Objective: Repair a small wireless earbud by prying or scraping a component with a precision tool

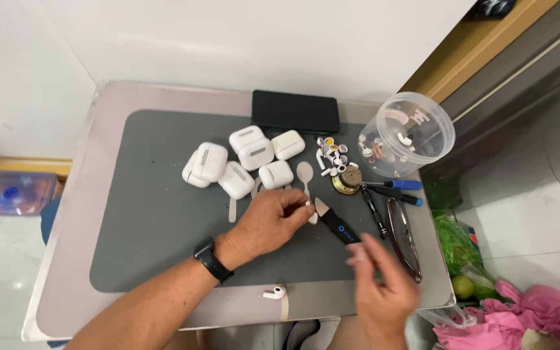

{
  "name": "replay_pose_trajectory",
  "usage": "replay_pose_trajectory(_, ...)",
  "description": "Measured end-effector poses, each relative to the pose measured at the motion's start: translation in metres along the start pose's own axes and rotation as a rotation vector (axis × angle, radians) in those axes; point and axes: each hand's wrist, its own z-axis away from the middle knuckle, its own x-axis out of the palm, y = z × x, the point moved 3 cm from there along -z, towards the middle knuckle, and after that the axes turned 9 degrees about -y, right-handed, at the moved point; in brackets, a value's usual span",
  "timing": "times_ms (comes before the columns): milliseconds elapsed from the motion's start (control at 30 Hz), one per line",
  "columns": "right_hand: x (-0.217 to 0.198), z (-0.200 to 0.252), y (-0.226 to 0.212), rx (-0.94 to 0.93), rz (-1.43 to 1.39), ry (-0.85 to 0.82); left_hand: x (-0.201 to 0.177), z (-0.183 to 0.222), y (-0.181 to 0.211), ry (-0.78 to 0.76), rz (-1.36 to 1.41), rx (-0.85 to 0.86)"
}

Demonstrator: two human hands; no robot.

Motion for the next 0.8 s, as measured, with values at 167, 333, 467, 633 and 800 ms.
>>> replay_pose_trajectory(167,-0.017,-0.009,-0.005,-0.158,0.431,0.095,0.001,-0.006,-0.005,-0.045,-0.017,-0.036)
replay_pose_trajectory(333,0.005,-0.012,0.003,-0.23,0.648,-0.057,0.001,-0.006,-0.015,-0.02,0.042,-0.034)
replay_pose_trajectory(467,0.01,-0.028,0.02,-0.096,0.802,-0.222,0.004,-0.009,-0.022,-0.031,0.094,-0.047)
replay_pose_trajectory(633,0.012,-0.039,0.023,-0.361,0.963,-0.321,-0.001,-0.008,-0.016,-0.04,-0.057,-0.04)
replay_pose_trajectory(800,0.011,-0.041,0.031,-0.519,1.054,-0.321,-0.001,-0.011,-0.016,-0.038,-0.149,-0.081)
